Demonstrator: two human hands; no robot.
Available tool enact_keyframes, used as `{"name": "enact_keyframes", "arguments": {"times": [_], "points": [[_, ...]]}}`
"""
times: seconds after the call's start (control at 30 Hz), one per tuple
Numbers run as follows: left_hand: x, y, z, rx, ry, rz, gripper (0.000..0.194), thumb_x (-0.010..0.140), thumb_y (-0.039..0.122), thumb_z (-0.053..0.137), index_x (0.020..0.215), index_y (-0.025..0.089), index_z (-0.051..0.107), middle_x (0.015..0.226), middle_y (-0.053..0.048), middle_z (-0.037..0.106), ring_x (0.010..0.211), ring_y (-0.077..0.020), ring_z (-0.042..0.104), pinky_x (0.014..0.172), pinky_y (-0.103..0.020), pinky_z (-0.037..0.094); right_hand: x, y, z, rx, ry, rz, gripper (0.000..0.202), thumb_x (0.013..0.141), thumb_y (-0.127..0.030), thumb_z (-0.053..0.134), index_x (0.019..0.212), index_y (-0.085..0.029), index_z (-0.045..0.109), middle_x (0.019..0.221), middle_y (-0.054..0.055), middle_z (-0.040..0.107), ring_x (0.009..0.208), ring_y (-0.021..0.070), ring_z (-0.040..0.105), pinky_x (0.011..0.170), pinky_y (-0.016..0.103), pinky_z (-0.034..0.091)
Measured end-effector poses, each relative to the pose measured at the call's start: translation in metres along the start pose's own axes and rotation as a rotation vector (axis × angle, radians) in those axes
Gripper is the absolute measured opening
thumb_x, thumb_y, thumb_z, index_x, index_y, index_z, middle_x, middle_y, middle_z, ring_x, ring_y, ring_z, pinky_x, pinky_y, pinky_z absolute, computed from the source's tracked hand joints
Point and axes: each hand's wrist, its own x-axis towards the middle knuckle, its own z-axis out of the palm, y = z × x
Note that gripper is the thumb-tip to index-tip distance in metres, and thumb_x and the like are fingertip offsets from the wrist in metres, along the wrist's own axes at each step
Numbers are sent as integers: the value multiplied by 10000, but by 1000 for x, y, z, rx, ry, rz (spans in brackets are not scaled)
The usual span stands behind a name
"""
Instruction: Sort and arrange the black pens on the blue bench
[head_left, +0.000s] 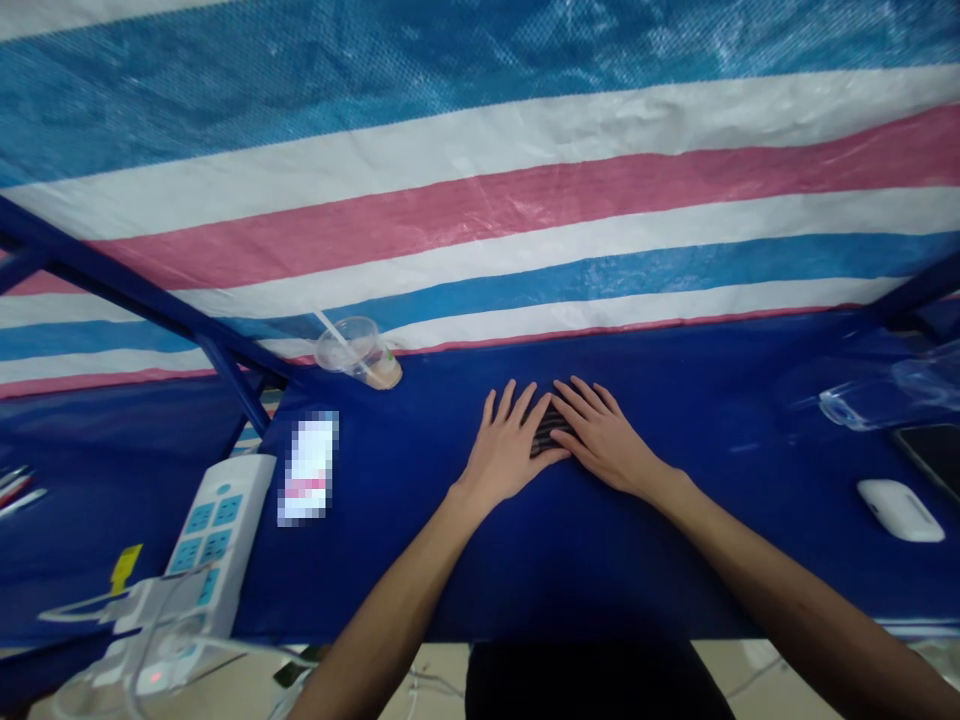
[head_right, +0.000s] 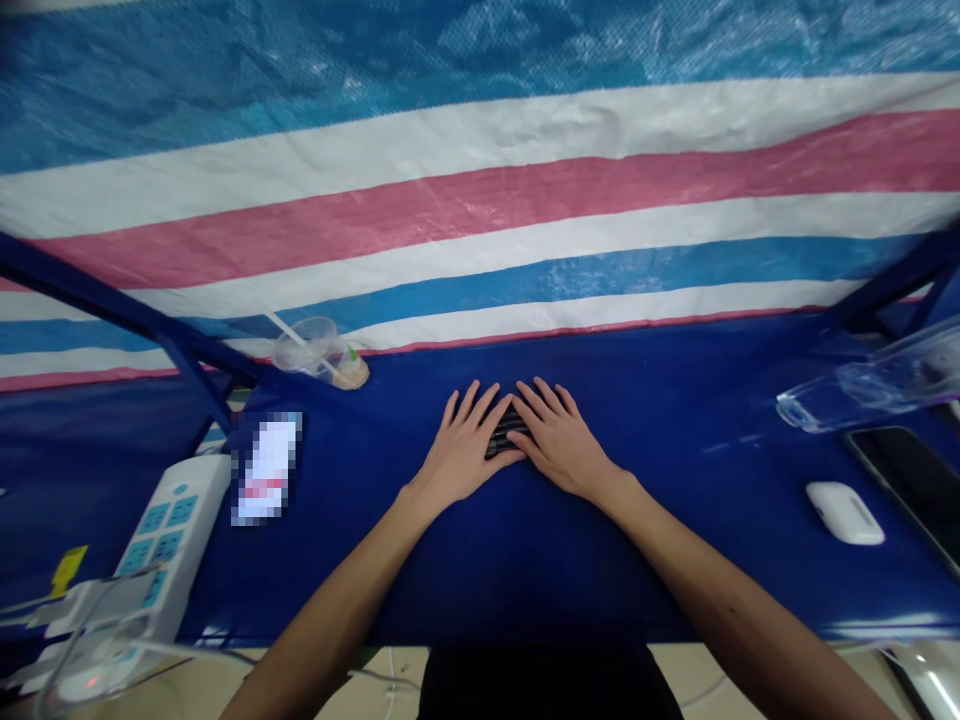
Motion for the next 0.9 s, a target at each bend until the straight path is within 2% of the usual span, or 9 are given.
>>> {"name": "enact_keyframes", "arguments": {"times": [0.2,0.9], "points": [[1,-4,2,-29,-16,-14,835,941,766,445,1606,274,333,1673,-64,333,1586,-349,202,1290,-609,194,0,0,-1,-68,-20,-9,617,1096,-517,260,1591,-168,376,1667,108,340,1568,332,231,1255,573,251],[2,-6,5,-58,6,-11,829,928,756,495,1586,269,370,1658,-76,361,1579,-357,217,1284,-618,188,0,1,0,-60,7,-21,590,1093,-504,291,1605,-216,348,1655,108,366,1564,332,244,1240,584,276]]}}
